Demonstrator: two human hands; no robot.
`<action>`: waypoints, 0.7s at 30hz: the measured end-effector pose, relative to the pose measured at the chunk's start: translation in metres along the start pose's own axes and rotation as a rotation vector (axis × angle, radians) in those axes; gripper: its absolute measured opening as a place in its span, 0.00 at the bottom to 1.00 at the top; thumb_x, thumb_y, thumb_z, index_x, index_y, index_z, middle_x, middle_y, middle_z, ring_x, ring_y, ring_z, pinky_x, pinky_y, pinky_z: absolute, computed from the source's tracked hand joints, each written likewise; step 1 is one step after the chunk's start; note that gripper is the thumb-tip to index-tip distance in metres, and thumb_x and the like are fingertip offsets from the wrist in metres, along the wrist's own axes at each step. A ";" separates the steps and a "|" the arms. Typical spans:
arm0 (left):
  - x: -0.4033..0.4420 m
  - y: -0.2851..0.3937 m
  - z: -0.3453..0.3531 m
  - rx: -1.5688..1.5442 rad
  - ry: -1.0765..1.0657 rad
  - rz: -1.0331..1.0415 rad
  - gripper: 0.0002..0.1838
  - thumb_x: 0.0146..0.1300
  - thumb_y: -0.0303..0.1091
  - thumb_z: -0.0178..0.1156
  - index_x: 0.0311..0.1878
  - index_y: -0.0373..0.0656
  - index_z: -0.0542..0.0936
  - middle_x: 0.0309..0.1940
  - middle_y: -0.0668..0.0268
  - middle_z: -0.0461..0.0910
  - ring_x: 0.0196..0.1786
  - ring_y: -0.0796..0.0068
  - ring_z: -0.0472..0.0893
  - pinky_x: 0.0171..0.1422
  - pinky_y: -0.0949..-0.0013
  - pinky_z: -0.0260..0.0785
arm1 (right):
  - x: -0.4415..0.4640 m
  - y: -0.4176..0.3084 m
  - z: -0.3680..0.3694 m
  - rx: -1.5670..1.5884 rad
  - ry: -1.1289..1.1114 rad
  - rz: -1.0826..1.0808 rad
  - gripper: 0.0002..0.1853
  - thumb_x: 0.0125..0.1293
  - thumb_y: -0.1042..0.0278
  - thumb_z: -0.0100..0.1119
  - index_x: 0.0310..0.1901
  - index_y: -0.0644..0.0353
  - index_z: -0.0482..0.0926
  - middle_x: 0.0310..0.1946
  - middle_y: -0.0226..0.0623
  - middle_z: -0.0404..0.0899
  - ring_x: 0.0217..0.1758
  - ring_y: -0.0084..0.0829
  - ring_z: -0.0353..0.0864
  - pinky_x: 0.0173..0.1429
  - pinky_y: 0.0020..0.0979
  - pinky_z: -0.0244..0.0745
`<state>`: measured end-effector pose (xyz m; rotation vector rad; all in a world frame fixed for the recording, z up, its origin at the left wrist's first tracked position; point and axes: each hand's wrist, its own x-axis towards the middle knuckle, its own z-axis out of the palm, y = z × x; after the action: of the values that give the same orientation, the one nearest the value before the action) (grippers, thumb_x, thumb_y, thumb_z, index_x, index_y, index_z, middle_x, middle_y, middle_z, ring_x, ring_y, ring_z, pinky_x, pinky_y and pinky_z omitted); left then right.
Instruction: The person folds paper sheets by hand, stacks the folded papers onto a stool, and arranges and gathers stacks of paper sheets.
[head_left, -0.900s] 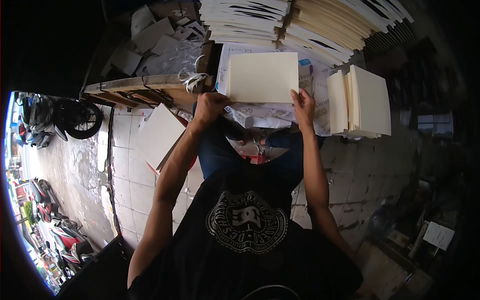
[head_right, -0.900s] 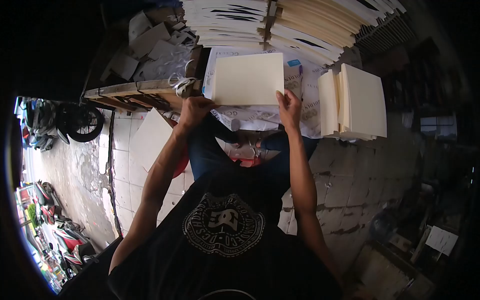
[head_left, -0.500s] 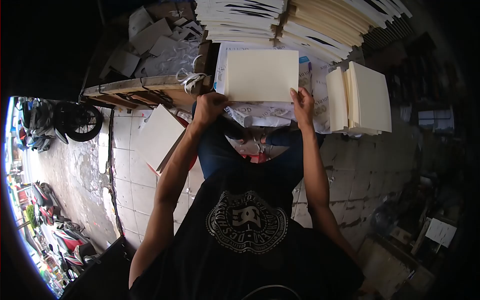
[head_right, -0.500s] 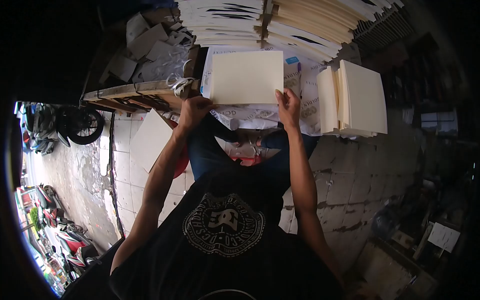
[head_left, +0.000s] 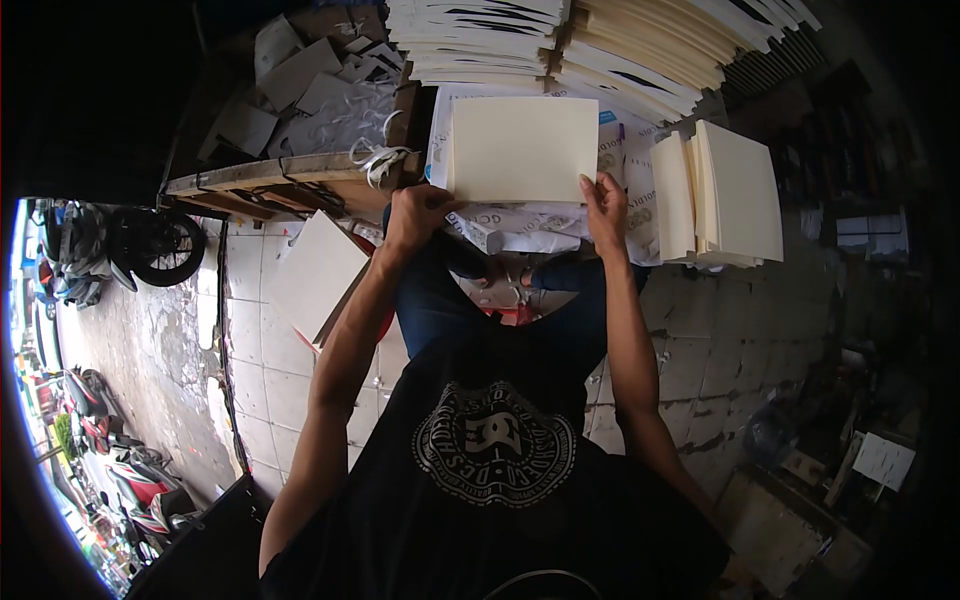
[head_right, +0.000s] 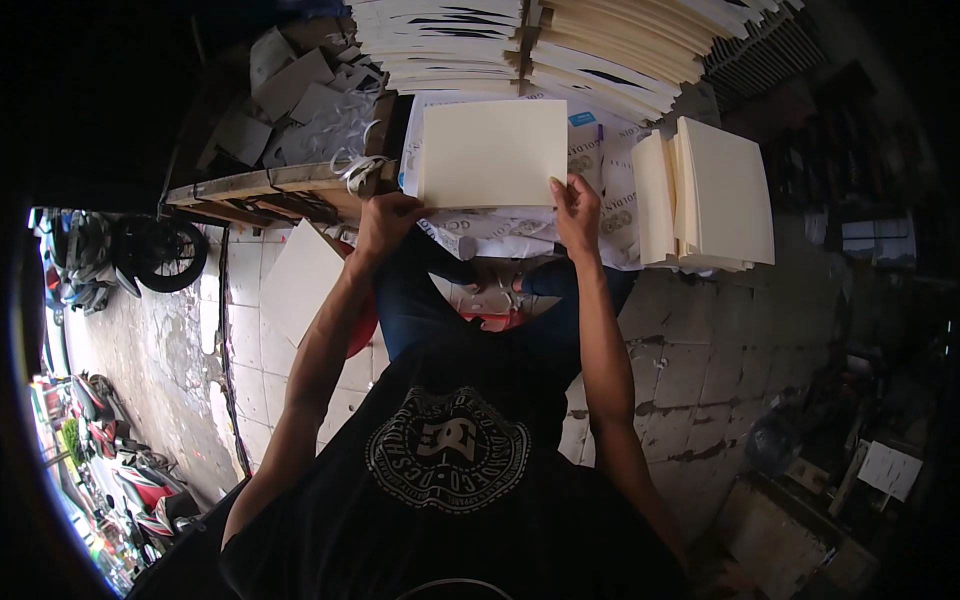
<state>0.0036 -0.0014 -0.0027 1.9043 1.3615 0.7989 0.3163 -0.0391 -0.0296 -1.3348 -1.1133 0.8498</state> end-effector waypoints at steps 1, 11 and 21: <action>0.000 -0.002 0.002 0.005 0.017 0.015 0.12 0.52 0.34 0.73 0.35 0.35 0.86 0.30 0.55 0.85 0.32 0.64 0.86 0.40 0.67 0.76 | 0.000 0.000 0.000 0.004 0.000 0.003 0.08 0.70 0.71 0.58 0.44 0.67 0.78 0.34 0.29 0.81 0.37 0.15 0.76 0.42 0.20 0.69; 0.003 0.000 -0.003 0.037 -0.039 0.049 0.12 0.52 0.35 0.72 0.35 0.36 0.87 0.32 0.52 0.85 0.34 0.60 0.86 0.42 0.66 0.77 | -0.001 -0.006 0.004 -0.003 0.010 0.006 0.08 0.70 0.70 0.58 0.43 0.67 0.78 0.34 0.30 0.82 0.36 0.15 0.76 0.42 0.21 0.69; 0.010 0.007 -0.010 0.019 -0.092 -0.023 0.11 0.52 0.33 0.71 0.35 0.36 0.87 0.28 0.52 0.84 0.31 0.63 0.86 0.40 0.65 0.77 | 0.002 0.000 0.003 -0.034 0.006 -0.021 0.09 0.70 0.70 0.58 0.44 0.67 0.78 0.34 0.34 0.83 0.36 0.17 0.78 0.41 0.21 0.70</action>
<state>0.0025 0.0079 0.0098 1.9128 1.3368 0.6810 0.3137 -0.0367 -0.0294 -1.3507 -1.1399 0.8142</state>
